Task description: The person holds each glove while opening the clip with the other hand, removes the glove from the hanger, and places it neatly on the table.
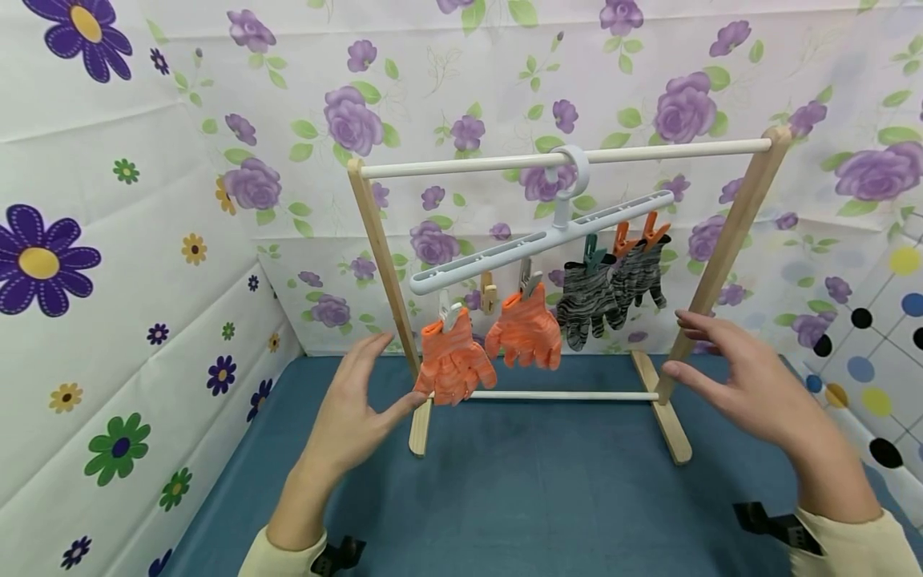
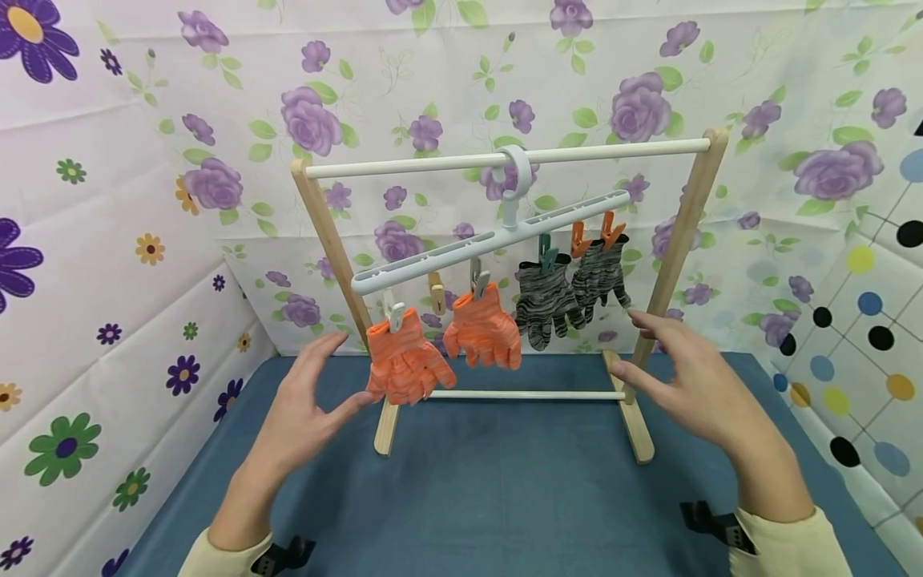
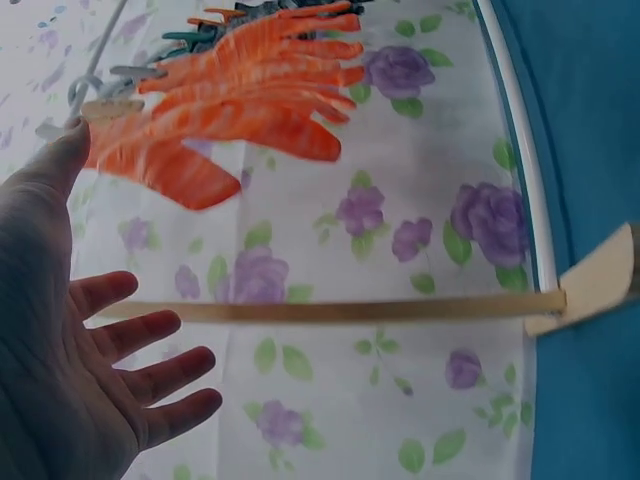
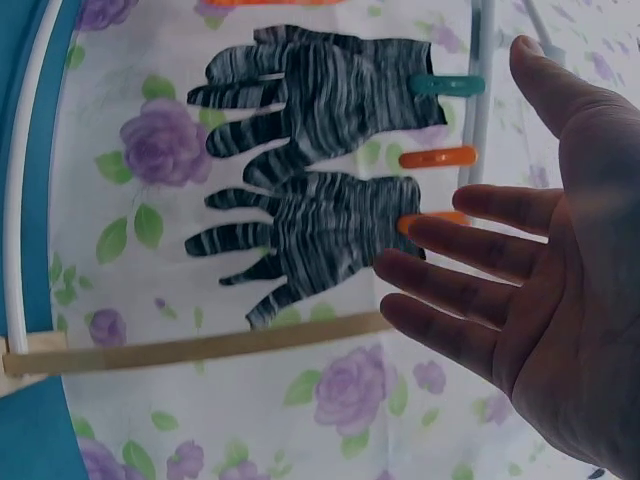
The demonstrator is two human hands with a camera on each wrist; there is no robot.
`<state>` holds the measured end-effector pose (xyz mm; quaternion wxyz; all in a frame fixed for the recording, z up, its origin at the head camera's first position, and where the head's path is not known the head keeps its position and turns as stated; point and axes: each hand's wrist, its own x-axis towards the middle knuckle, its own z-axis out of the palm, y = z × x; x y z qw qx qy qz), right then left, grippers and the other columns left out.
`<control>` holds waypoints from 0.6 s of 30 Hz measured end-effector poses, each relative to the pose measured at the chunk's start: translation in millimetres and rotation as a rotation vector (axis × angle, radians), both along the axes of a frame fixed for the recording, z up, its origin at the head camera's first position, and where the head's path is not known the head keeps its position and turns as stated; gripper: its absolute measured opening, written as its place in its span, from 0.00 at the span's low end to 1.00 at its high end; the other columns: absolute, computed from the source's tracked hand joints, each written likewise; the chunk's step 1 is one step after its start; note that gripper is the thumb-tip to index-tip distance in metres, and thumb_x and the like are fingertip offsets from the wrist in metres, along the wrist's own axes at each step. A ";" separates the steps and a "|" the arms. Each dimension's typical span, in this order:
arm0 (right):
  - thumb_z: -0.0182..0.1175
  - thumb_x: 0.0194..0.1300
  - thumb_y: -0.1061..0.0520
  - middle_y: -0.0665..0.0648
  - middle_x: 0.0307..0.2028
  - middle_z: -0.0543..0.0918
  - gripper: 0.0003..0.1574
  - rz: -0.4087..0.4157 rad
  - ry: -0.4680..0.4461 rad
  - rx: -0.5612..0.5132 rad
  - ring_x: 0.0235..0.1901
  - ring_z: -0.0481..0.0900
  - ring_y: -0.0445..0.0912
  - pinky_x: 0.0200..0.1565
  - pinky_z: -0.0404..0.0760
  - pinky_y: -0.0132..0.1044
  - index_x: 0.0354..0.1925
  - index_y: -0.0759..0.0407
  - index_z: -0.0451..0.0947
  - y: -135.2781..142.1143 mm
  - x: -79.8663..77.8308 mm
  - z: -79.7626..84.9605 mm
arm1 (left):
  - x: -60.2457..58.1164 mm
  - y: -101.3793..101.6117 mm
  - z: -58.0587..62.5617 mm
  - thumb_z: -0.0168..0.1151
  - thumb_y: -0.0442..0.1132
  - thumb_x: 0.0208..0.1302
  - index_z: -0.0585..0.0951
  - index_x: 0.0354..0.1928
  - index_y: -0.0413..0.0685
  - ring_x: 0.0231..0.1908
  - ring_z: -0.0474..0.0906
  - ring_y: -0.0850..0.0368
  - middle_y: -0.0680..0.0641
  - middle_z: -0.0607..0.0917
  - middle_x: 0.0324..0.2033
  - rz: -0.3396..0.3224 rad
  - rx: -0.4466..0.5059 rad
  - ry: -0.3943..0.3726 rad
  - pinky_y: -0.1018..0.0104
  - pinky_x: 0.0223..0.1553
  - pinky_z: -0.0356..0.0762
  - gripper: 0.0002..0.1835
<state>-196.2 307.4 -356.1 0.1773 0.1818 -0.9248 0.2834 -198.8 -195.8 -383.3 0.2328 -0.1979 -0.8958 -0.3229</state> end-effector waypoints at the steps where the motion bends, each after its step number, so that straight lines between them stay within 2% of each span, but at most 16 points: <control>1: 0.72 0.72 0.48 0.67 0.70 0.74 0.48 0.009 0.009 -0.008 0.60 0.79 0.66 0.55 0.76 0.68 0.82 0.51 0.62 -2.7 -0.3 0.5 | -0.3 2.6 1.2 0.78 0.58 0.63 0.66 0.81 0.51 0.75 0.63 0.41 0.43 0.68 0.77 -0.007 0.010 0.001 0.31 0.68 0.66 0.49; 5: 0.73 0.71 0.52 0.65 0.67 0.78 0.47 0.053 0.074 -0.001 0.59 0.80 0.63 0.54 0.78 0.63 0.81 0.53 0.64 -13.1 -1.1 3.2 | -0.3 12.4 6.4 0.78 0.56 0.63 0.68 0.80 0.51 0.74 0.66 0.42 0.45 0.70 0.75 -0.043 0.062 0.011 0.31 0.67 0.67 0.48; 9: 0.74 0.70 0.53 0.61 0.66 0.80 0.47 0.087 0.129 0.003 0.59 0.81 0.57 0.57 0.80 0.40 0.80 0.50 0.66 -23.3 -2.6 6.8 | -1.3 21.2 10.3 0.79 0.54 0.64 0.69 0.80 0.55 0.71 0.70 0.45 0.47 0.72 0.73 -0.077 0.109 0.034 0.34 0.66 0.71 0.46; 12: 0.75 0.68 0.55 0.58 0.66 0.81 0.47 0.121 0.150 -0.018 0.61 0.81 0.53 0.57 0.72 0.22 0.80 0.48 0.67 -31.7 -4.2 9.7 | -3.5 27.3 11.7 0.79 0.51 0.64 0.70 0.79 0.54 0.69 0.73 0.47 0.47 0.74 0.71 -0.105 0.138 0.069 0.37 0.64 0.73 0.44; 18: 0.76 0.67 0.60 0.56 0.65 0.82 0.47 0.199 0.193 -0.057 0.60 0.83 0.53 0.57 0.70 0.19 0.79 0.50 0.69 -51.3 -6.4 16.4 | -8.3 39.5 16.4 0.78 0.45 0.66 0.75 0.75 0.51 0.63 0.78 0.50 0.47 0.80 0.65 -0.147 0.192 0.121 0.45 0.62 0.78 0.37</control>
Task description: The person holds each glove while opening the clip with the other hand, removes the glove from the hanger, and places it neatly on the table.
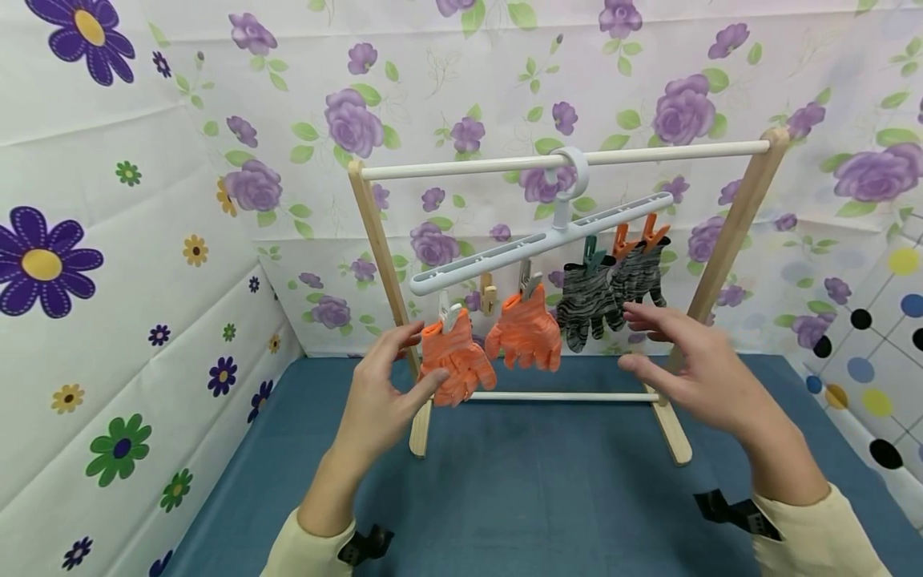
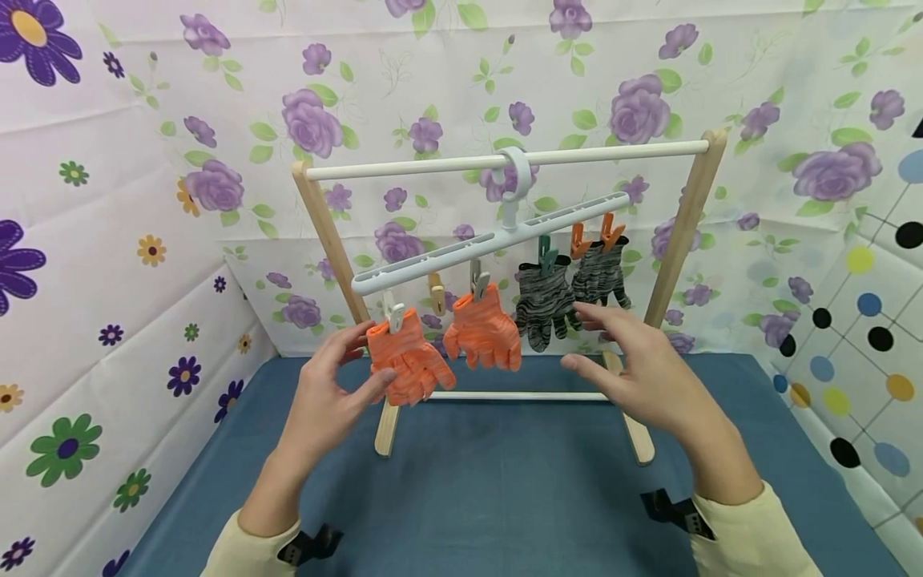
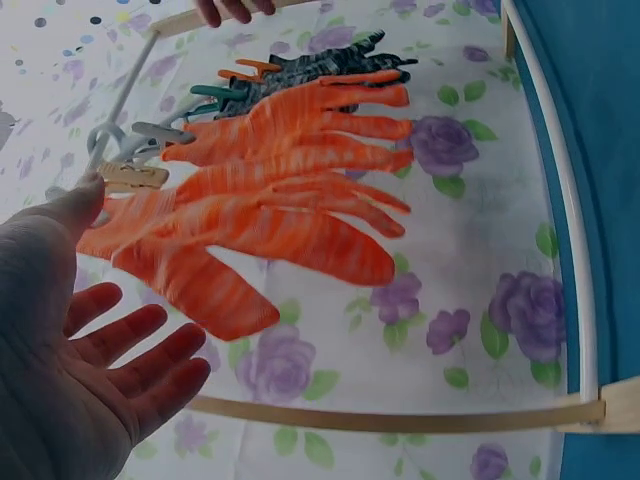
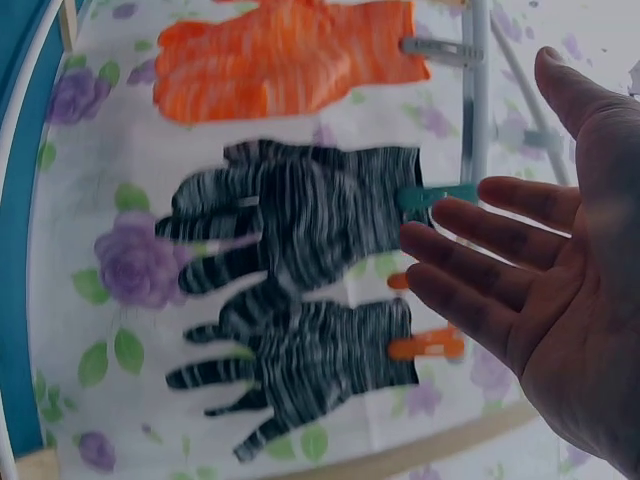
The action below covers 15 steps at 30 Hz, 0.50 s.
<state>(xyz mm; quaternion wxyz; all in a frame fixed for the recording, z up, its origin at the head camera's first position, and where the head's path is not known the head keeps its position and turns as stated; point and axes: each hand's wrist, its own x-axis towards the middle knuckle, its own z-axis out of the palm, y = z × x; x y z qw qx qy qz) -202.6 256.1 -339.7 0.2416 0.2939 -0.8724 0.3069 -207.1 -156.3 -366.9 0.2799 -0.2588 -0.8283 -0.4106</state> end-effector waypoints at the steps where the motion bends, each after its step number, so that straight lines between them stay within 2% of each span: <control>1: 0.76 0.67 0.60 0.56 0.64 0.82 0.47 0.011 0.005 -0.001 0.59 0.83 0.53 0.57 0.71 0.19 0.78 0.51 0.69 -3.7 -0.8 0.9 | -0.8 1.6 0.6 0.78 0.44 0.66 0.75 0.74 0.51 0.62 0.79 0.50 0.48 0.81 0.64 -0.004 0.007 0.002 0.46 0.61 0.79 0.36; 9: 0.75 0.67 0.60 0.53 0.64 0.82 0.45 0.113 0.007 -0.008 0.60 0.82 0.49 0.60 0.75 0.26 0.77 0.53 0.70 -35.3 -5.0 5.2 | -5.3 8.7 1.6 0.76 0.40 0.69 0.79 0.69 0.45 0.52 0.85 0.54 0.47 0.86 0.56 -0.021 0.078 0.017 0.53 0.53 0.85 0.29; 15: 0.75 0.68 0.60 0.52 0.67 0.81 0.42 0.189 0.006 -0.031 0.61 0.83 0.47 0.60 0.80 0.37 0.76 0.53 0.72 -57.3 -5.2 11.8 | -5.5 13.5 4.4 0.72 0.41 0.72 0.82 0.67 0.46 0.47 0.87 0.58 0.49 0.88 0.52 -0.031 0.139 -0.015 0.57 0.48 0.87 0.24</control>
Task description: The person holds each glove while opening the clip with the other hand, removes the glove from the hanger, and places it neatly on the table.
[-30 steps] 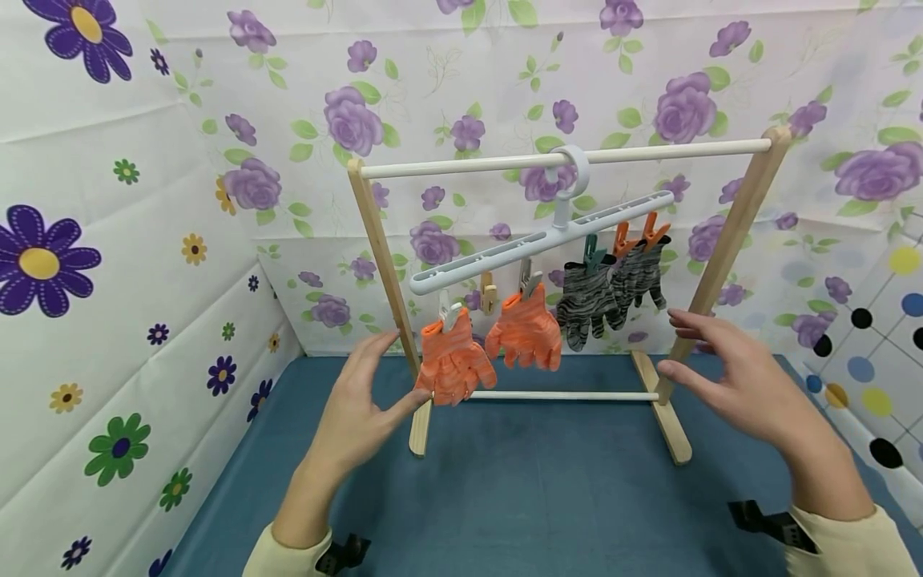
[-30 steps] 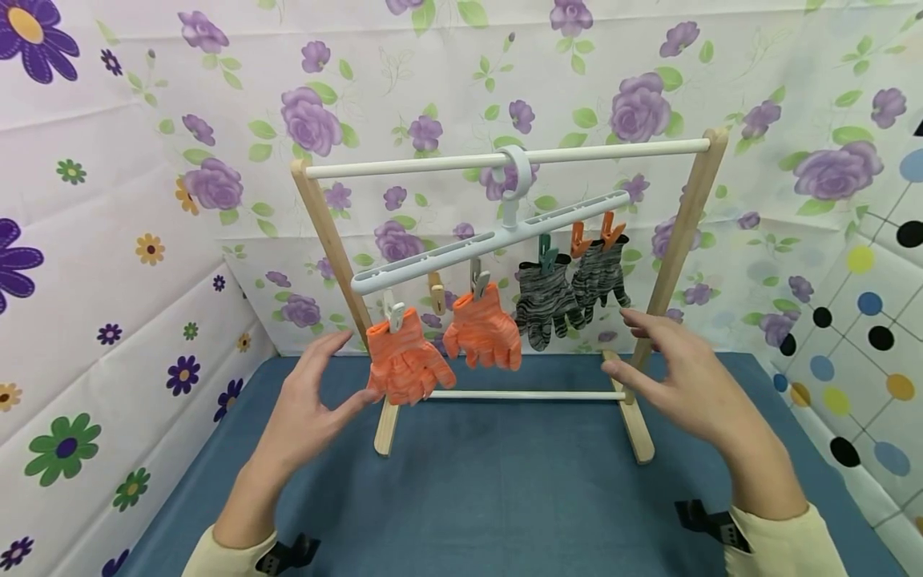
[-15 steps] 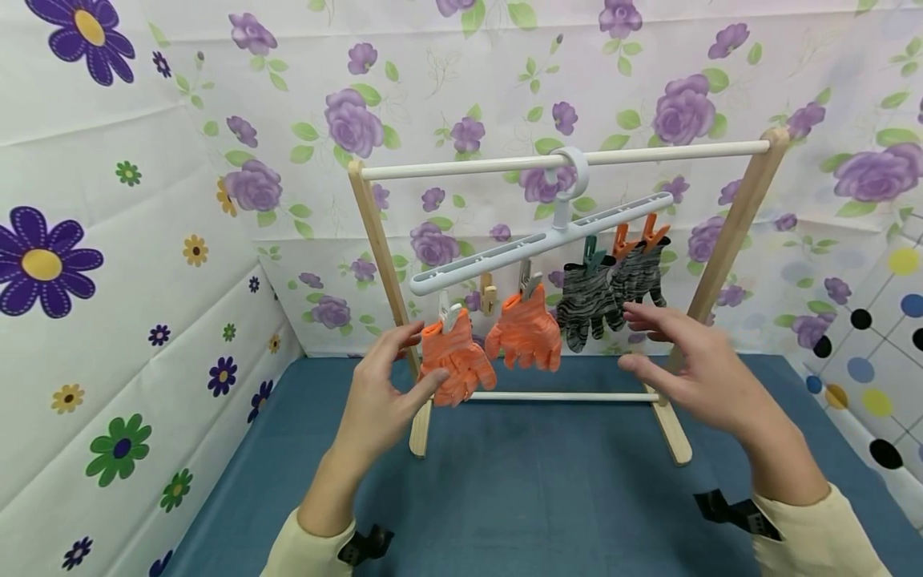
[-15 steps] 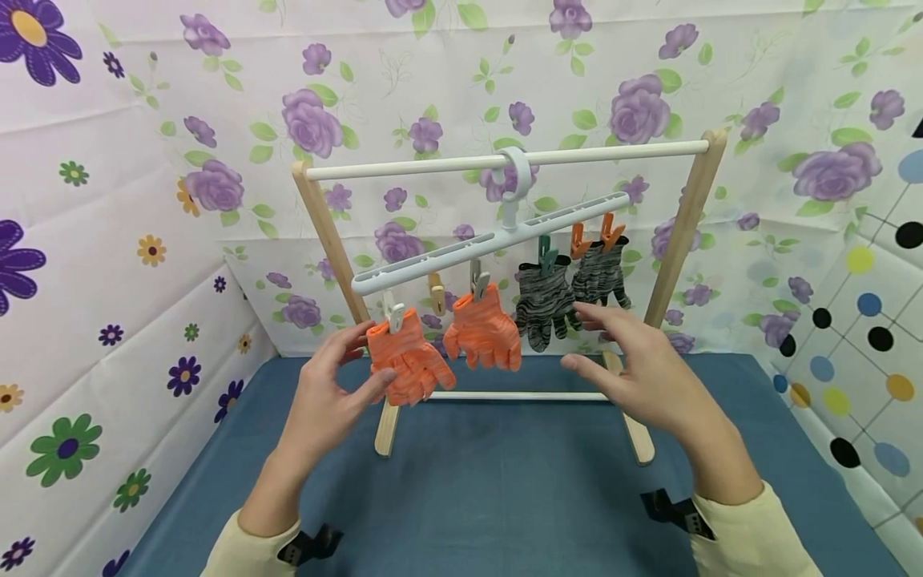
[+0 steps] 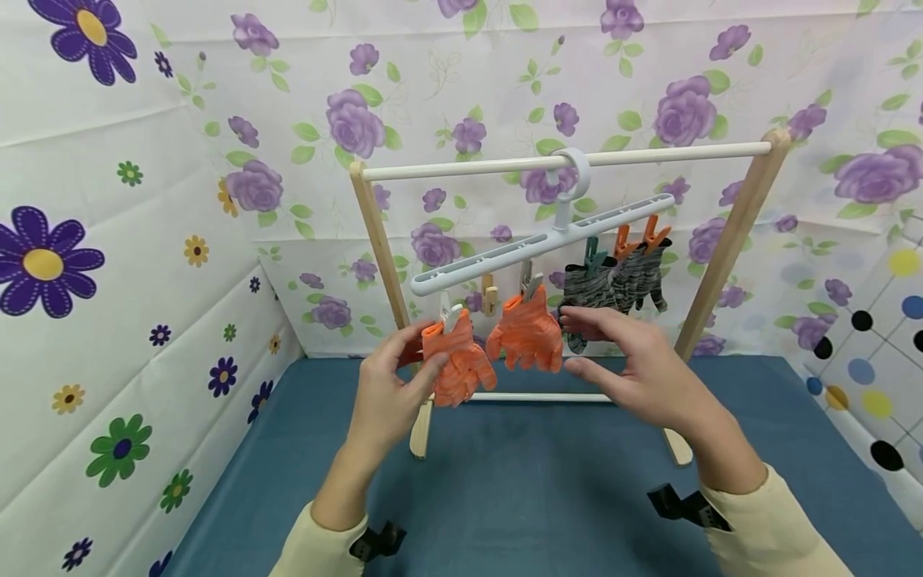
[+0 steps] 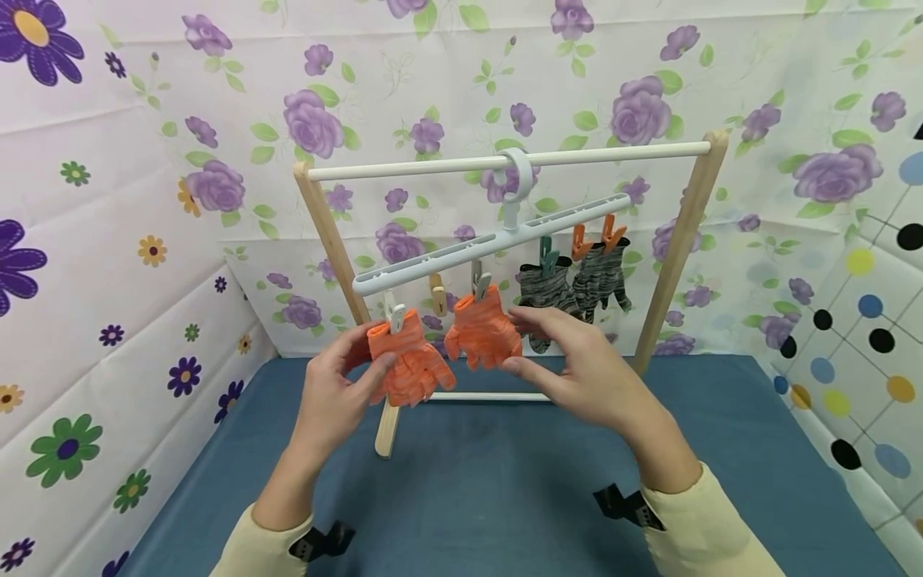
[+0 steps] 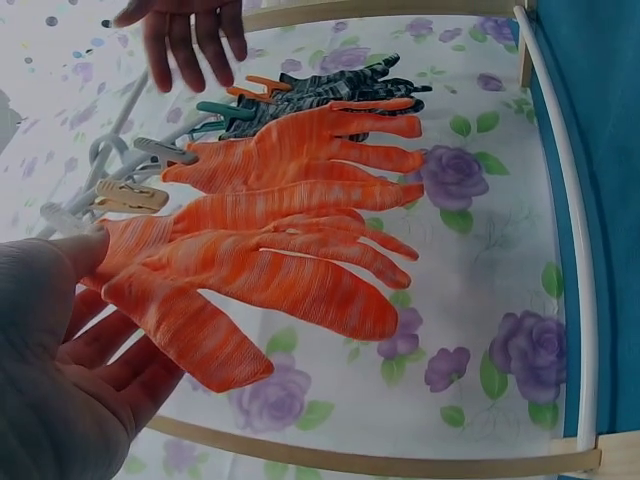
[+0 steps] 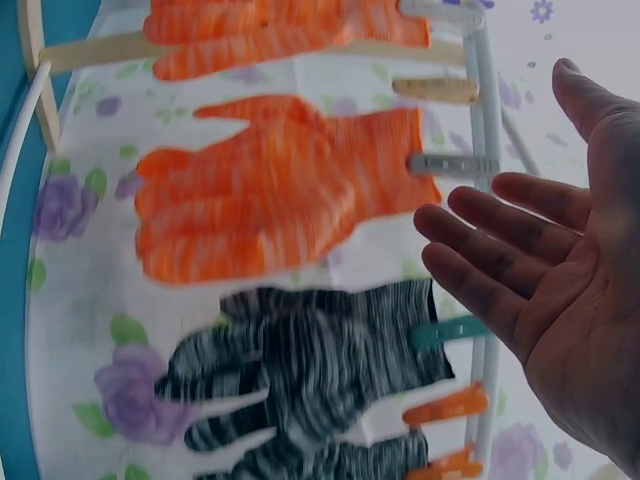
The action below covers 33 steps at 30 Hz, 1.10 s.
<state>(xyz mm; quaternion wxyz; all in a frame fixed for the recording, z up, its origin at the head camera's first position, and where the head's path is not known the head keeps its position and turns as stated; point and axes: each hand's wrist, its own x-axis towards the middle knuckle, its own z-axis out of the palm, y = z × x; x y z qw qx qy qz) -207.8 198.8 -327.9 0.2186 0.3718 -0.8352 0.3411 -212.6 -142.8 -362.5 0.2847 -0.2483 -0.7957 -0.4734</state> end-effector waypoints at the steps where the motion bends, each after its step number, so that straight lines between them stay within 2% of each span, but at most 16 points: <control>1: 0.74 0.68 0.60 0.52 0.67 0.80 0.41 0.015 -0.001 -0.008 0.61 0.83 0.47 0.60 0.81 0.39 0.76 0.54 0.72 -3.7 -0.2 1.2 | 0.1 0.5 0.4 0.72 0.42 0.73 0.83 0.66 0.46 0.45 0.87 0.59 0.49 0.88 0.51 0.000 0.010 -0.006 0.58 0.47 0.87 0.22; 6: 0.73 0.70 0.60 0.55 0.66 0.81 0.38 0.091 0.001 -0.029 0.60 0.83 0.49 0.59 0.83 0.46 0.75 0.57 0.73 -21.4 -1.3 5.7 | -0.3 1.6 0.9 0.70 0.41 0.74 0.85 0.59 0.43 0.39 0.88 0.60 0.49 0.90 0.44 -0.014 0.052 -0.016 0.60 0.40 0.88 0.17; 11: 0.71 0.72 0.58 0.55 0.67 0.81 0.36 0.153 -0.007 -0.041 0.62 0.82 0.49 0.60 0.82 0.48 0.74 0.57 0.73 -39.6 -2.2 8.4 | -0.7 2.0 0.4 0.68 0.39 0.75 0.85 0.58 0.41 0.35 0.87 0.57 0.47 0.90 0.41 -0.035 0.091 -0.030 0.62 0.34 0.87 0.15; 19: 0.68 0.75 0.59 0.59 0.70 0.77 0.35 0.270 0.006 -0.104 0.68 0.78 0.52 0.63 0.80 0.51 0.75 0.61 0.71 -67.1 -4.1 13.9 | 0.1 3.8 0.5 0.66 0.40 0.77 0.85 0.58 0.40 0.27 0.80 0.48 0.46 0.89 0.38 -0.051 0.140 -0.061 0.67 0.28 0.78 0.14; 27: 0.62 0.81 0.55 0.58 0.75 0.72 0.35 0.307 -0.039 -0.146 0.73 0.72 0.51 0.68 0.75 0.49 0.79 0.59 0.66 -89.4 -9.1 15.2 | 0.9 4.8 0.7 0.65 0.37 0.77 0.85 0.57 0.39 0.30 0.80 0.50 0.44 0.88 0.40 -0.101 0.196 -0.119 0.68 0.30 0.79 0.13; 33: 0.58 0.83 0.52 0.57 0.76 0.71 0.35 0.281 -0.094 -0.180 0.74 0.70 0.49 0.69 0.73 0.47 0.80 0.59 0.64 -104.8 -11.6 13.7 | -0.4 4.8 -0.5 0.66 0.36 0.77 0.86 0.56 0.41 0.22 0.73 0.53 0.44 0.86 0.31 -0.116 0.201 -0.122 0.68 0.23 0.72 0.12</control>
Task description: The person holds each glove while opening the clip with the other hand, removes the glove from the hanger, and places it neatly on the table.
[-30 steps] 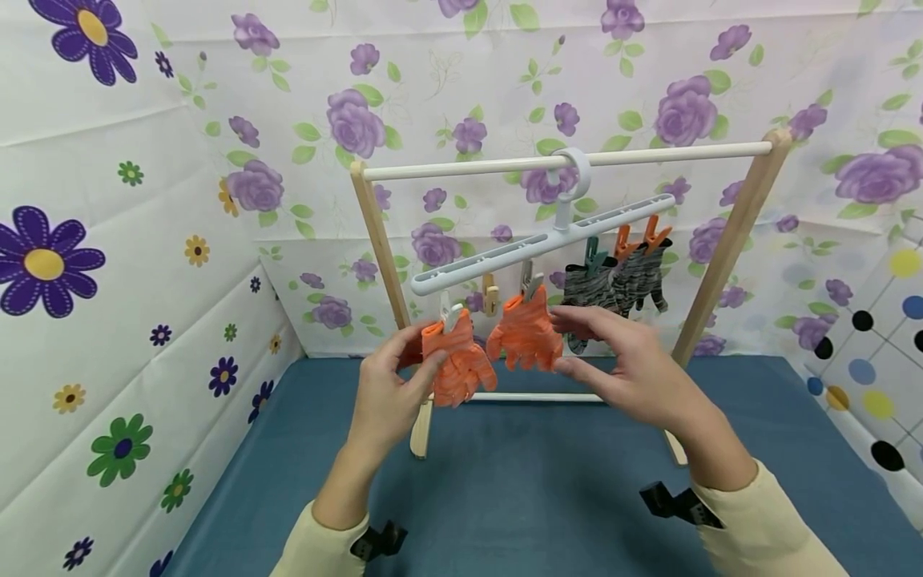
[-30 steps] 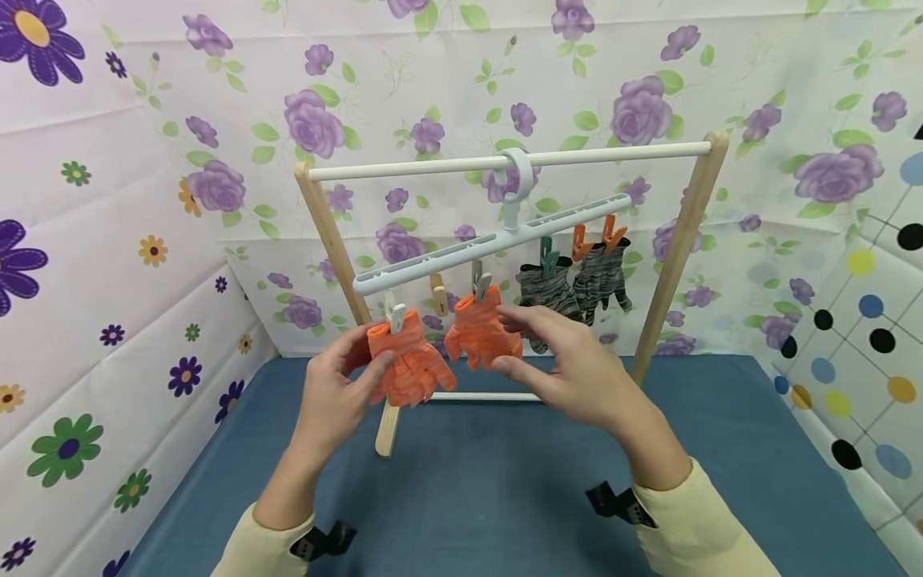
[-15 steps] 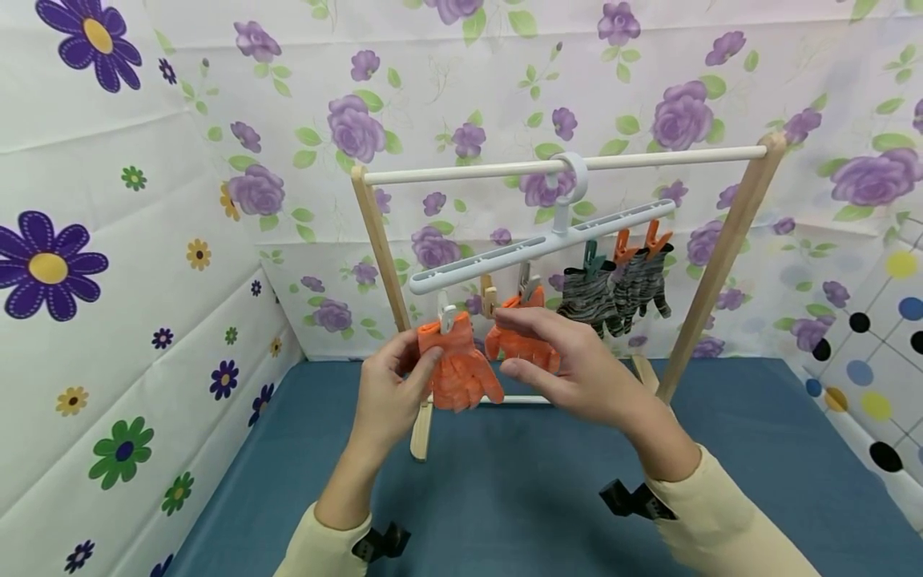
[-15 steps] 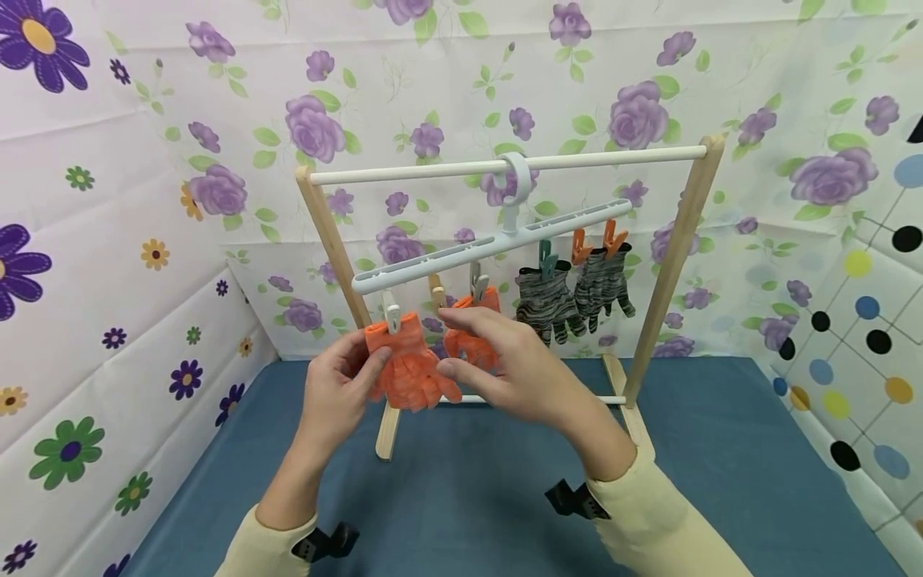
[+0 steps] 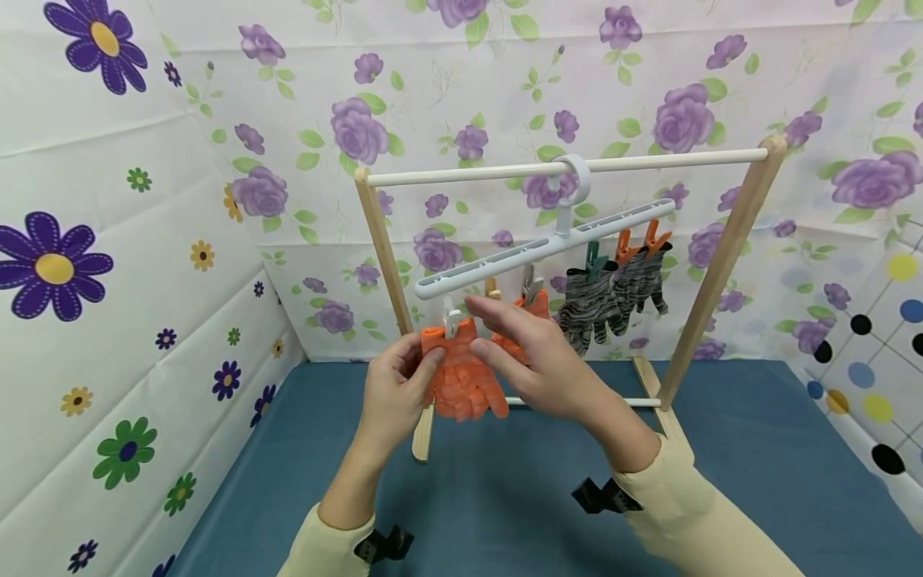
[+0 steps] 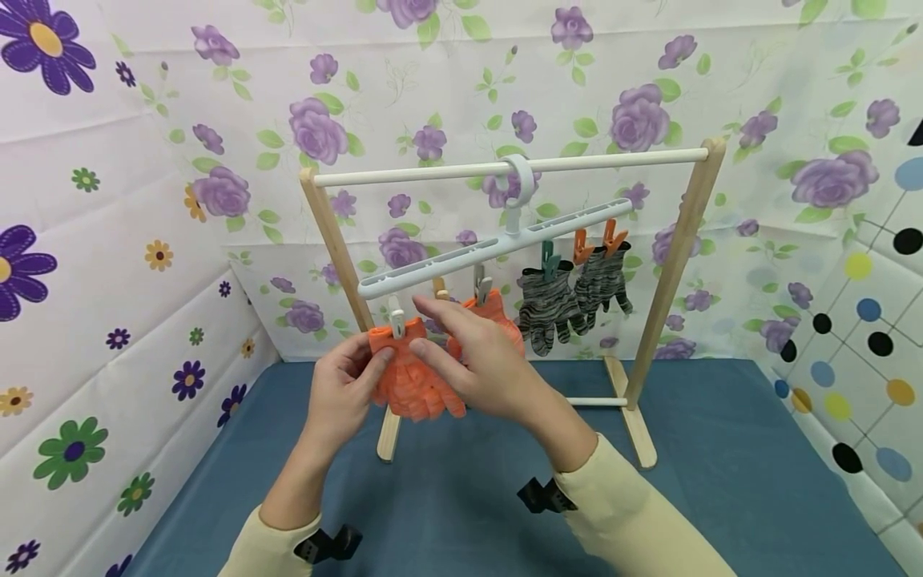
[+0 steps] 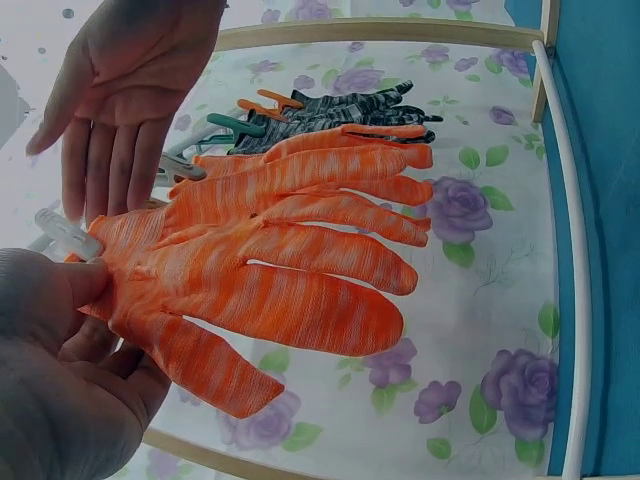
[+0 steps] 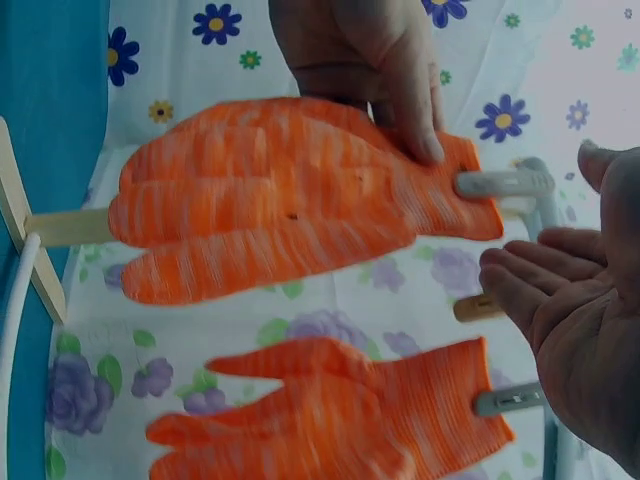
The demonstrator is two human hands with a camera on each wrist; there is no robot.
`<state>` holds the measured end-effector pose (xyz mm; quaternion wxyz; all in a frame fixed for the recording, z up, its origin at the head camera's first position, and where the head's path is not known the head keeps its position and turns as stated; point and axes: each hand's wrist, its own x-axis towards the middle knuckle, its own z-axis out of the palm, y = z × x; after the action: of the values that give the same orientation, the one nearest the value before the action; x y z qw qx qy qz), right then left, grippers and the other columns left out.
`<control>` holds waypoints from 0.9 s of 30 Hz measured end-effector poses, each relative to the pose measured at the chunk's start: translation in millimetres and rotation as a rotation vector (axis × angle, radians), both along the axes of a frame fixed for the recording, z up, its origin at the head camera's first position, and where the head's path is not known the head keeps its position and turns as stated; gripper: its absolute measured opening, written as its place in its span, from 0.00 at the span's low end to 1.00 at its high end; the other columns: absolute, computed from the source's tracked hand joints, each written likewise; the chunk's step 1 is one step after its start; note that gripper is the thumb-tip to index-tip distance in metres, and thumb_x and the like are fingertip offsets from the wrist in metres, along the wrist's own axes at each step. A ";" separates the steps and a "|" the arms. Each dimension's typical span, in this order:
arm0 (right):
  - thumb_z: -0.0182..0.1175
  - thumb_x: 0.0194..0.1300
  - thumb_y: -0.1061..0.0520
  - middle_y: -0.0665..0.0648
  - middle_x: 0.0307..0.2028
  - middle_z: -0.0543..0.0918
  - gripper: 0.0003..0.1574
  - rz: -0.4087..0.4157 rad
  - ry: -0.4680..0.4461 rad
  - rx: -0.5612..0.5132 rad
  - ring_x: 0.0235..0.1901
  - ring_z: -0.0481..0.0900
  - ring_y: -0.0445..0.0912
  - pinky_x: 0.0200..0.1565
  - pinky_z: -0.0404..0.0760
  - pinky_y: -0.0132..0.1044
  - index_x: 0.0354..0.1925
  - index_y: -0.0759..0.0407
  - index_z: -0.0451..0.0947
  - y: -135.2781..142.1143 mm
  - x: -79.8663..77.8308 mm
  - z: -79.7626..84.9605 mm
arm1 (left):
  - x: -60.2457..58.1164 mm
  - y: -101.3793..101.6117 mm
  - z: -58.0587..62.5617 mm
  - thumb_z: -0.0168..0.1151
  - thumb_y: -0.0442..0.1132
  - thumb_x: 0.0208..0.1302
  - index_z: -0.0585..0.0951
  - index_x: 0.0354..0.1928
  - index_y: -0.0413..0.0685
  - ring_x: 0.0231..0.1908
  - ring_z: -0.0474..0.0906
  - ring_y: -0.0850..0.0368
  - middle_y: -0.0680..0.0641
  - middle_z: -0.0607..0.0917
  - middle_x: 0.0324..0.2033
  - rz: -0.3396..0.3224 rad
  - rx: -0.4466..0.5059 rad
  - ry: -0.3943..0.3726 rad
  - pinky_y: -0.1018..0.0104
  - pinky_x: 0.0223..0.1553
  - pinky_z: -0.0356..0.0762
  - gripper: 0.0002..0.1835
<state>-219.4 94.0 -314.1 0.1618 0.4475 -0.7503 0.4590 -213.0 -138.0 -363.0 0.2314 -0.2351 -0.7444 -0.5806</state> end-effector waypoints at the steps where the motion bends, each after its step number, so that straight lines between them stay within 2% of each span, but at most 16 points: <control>1: 0.57 0.84 0.52 0.58 0.76 0.71 0.35 -0.007 -0.009 -0.004 0.74 0.69 0.49 0.69 0.74 0.47 0.80 0.60 0.64 -2.7 -0.6 -0.7 | 0.3 -0.1 0.1 0.66 0.37 0.77 0.86 0.56 0.41 0.22 0.72 0.54 0.45 0.85 0.30 -0.002 0.000 -0.001 0.68 0.22 0.71 0.12; 5: 0.56 0.84 0.53 0.61 0.76 0.70 0.34 -0.014 -0.051 -0.035 0.74 0.70 0.48 0.67 0.76 0.46 0.80 0.63 0.63 -13.4 -3.8 -3.6 | 0.5 0.2 0.2 0.65 0.37 0.77 0.86 0.56 0.42 0.21 0.72 0.55 0.45 0.85 0.30 -0.009 -0.004 -0.002 0.68 0.22 0.71 0.11; 9: 0.56 0.84 0.57 0.63 0.75 0.71 0.32 -0.007 -0.085 -0.079 0.71 0.74 0.51 0.64 0.80 0.46 0.79 0.65 0.64 -22.1 -7.2 -6.0 | 0.3 1.0 -0.2 0.65 0.37 0.77 0.86 0.56 0.41 0.21 0.73 0.52 0.45 0.86 0.32 -0.018 0.002 -0.007 0.68 0.23 0.72 0.11; 13: 0.55 0.85 0.57 0.64 0.70 0.76 0.30 -0.003 -0.158 -0.133 0.64 0.80 0.50 0.60 0.82 0.45 0.77 0.65 0.66 -28.4 -8.6 -6.2 | -0.2 2.1 -1.4 0.65 0.37 0.77 0.87 0.55 0.41 0.21 0.74 0.48 0.44 0.86 0.31 -0.019 0.008 -0.019 0.68 0.22 0.73 0.11; 17: 0.53 0.85 0.57 0.63 0.66 0.80 0.27 0.027 -0.237 -0.205 0.62 0.81 0.50 0.62 0.80 0.43 0.75 0.66 0.69 -32.3 -10.1 -5.4 | -0.6 3.3 -2.4 0.65 0.38 0.77 0.86 0.55 0.41 0.21 0.74 0.48 0.44 0.85 0.31 -0.020 0.006 -0.036 0.68 0.23 0.73 0.11; 22: 0.53 0.85 0.60 0.62 0.62 0.83 0.24 0.059 -0.277 -0.264 0.59 0.82 0.52 0.59 0.82 0.41 0.72 0.68 0.71 -34.6 -12.2 -5.7 | -1.2 3.4 -4.7 0.65 0.37 0.77 0.86 0.56 0.41 0.24 0.75 0.49 0.44 0.86 0.32 -0.028 0.009 -0.048 0.68 0.25 0.74 0.12; 27: 0.54 0.84 0.62 0.63 0.56 0.83 0.22 0.053 -0.299 -0.299 0.51 0.83 0.51 0.54 0.83 0.39 0.69 0.72 0.73 -36.3 -13.6 -5.6 | -1.7 2.7 -6.6 0.65 0.37 0.78 0.85 0.58 0.41 0.25 0.77 0.49 0.44 0.87 0.34 -0.035 0.011 -0.044 0.67 0.26 0.76 0.13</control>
<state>-233.0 57.7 -319.7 0.1015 0.3649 -0.6774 0.6306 -214.7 -135.3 -369.5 0.2062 -0.2339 -0.7419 -0.5936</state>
